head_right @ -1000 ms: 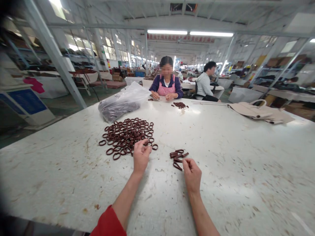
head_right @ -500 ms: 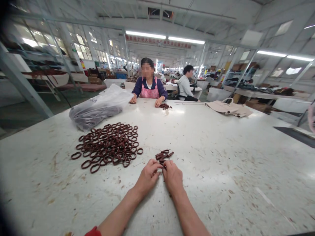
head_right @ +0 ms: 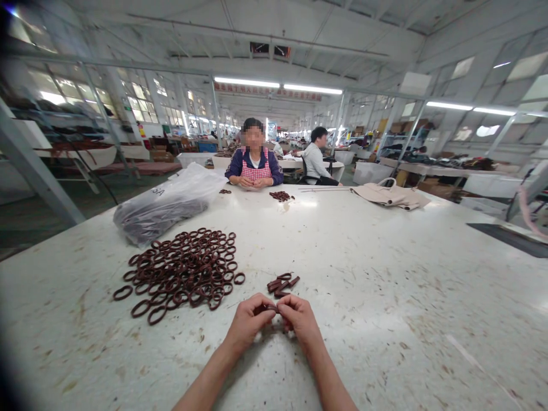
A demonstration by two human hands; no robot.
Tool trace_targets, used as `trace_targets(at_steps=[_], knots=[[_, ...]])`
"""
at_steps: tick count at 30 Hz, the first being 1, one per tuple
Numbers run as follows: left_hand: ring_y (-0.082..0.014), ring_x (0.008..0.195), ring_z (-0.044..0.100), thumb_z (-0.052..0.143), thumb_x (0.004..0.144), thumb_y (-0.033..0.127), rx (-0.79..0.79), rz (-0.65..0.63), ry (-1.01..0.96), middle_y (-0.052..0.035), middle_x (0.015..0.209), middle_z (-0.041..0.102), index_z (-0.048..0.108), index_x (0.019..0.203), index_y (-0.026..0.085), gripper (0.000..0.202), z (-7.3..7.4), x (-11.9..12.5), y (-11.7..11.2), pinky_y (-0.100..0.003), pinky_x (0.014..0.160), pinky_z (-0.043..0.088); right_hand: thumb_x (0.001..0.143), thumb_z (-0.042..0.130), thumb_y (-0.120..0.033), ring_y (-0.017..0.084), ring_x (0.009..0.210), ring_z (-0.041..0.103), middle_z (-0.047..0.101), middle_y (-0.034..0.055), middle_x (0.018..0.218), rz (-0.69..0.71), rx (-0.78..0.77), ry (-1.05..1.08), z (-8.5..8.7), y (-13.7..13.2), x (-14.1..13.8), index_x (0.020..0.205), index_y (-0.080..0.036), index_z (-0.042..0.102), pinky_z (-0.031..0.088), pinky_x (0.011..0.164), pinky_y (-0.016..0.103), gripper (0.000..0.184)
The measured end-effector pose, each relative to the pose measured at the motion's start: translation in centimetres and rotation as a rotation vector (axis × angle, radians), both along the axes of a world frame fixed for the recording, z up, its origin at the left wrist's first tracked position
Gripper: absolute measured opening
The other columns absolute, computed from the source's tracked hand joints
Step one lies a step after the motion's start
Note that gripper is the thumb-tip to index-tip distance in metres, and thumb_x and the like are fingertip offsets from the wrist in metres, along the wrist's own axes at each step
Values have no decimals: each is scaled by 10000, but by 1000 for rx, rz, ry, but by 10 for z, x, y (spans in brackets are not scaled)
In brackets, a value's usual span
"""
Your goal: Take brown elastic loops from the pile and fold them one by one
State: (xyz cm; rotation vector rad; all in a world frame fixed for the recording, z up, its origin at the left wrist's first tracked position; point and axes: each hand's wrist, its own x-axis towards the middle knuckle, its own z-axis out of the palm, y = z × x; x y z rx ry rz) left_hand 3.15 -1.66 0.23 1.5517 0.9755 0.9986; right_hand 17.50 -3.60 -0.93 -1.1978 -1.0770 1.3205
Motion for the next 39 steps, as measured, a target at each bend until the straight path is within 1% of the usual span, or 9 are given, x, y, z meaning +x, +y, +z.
trace_targets(at_steps=[3, 7, 12, 18, 24, 27, 31, 35, 39], knots=[[-92, 455, 431, 620, 642, 282, -174, 32, -141, 23, 488, 512, 618, 690, 132, 158, -2, 1, 4, -220, 464, 316, 681, 622, -421, 36, 385, 354, 421, -74, 472, 59, -46, 175, 5, -3, 0, 715, -155, 546, 276, 367, 167, 279], [-70, 417, 385, 664, 611, 342, -310, 58, -274, 44, 437, 471, 609, 690, 129, 234, -5, 2, 7, -198, 430, 274, 690, 613, -440, 43, 447, 421, 463, -42, 591, 189, -111, 408, 12, -7, 0, 832, -145, 566, 313, 382, 162, 331], [-55, 439, 397, 660, 635, 345, -353, 54, -345, 27, 519, 534, 581, 670, 129, 233, -4, 3, 4, -188, 442, 282, 649, 670, -349, 38, 427, 399, 503, -43, 578, 244, -91, 311, 8, -9, -4, 785, -149, 559, 328, 403, 170, 266], [-55, 472, 423, 667, 641, 370, -464, 7, -483, 24, 553, 530, 558, 684, 129, 267, 2, 7, -1, -176, 454, 302, 702, 608, -371, 61, 450, 445, 561, -24, 590, 92, 127, 176, 4, -5, -12, 710, -158, 517, 307, 420, 189, 232], [-60, 498, 452, 607, 707, 354, -540, -174, -586, 10, 605, 511, 546, 727, 121, 241, 9, 5, -5, -187, 481, 331, 713, 566, -362, 43, 354, 291, 423, -99, 480, -86, 99, 88, 5, 0, -10, 707, -202, 428, 196, 362, 192, 211], [-59, 509, 432, 623, 684, 274, -498, -197, -523, 17, 603, 497, 548, 721, 121, 175, 9, 5, -7, -197, 512, 325, 713, 533, -278, 61, 437, 335, 422, -82, 523, -156, 186, -156, 9, -2, -9, 683, -195, 444, 252, 426, 206, 125], [-75, 578, 413, 626, 667, 214, -251, -149, -372, 21, 610, 481, 533, 672, 130, 125, 7, 7, -7, -208, 556, 306, 715, 475, -205, 90, 515, 386, 423, -67, 548, -319, 296, -493, 13, -6, -10, 671, -198, 462, 306, 510, 226, 46], [-95, 628, 424, 601, 669, 189, -129, -140, -250, 17, 639, 480, 508, 658, 141, 106, 5, 9, -6, -226, 594, 322, 738, 422, -188, 112, 605, 492, 543, -31, 663, -317, 331, -576, 14, -9, -11, 764, -199, 495, 367, 596, 234, 79], [-100, 576, 437, 508, 729, 211, -56, -17, -52, 34, 589, 454, 464, 677, 169, 79, 4, 10, -6, -232, 563, 327, 750, 380, -168, 126, 663, 526, 576, -12, 697, -249, 359, -605, 12, -9, -13, 802, -195, 538, 374, 631, 241, 169]])
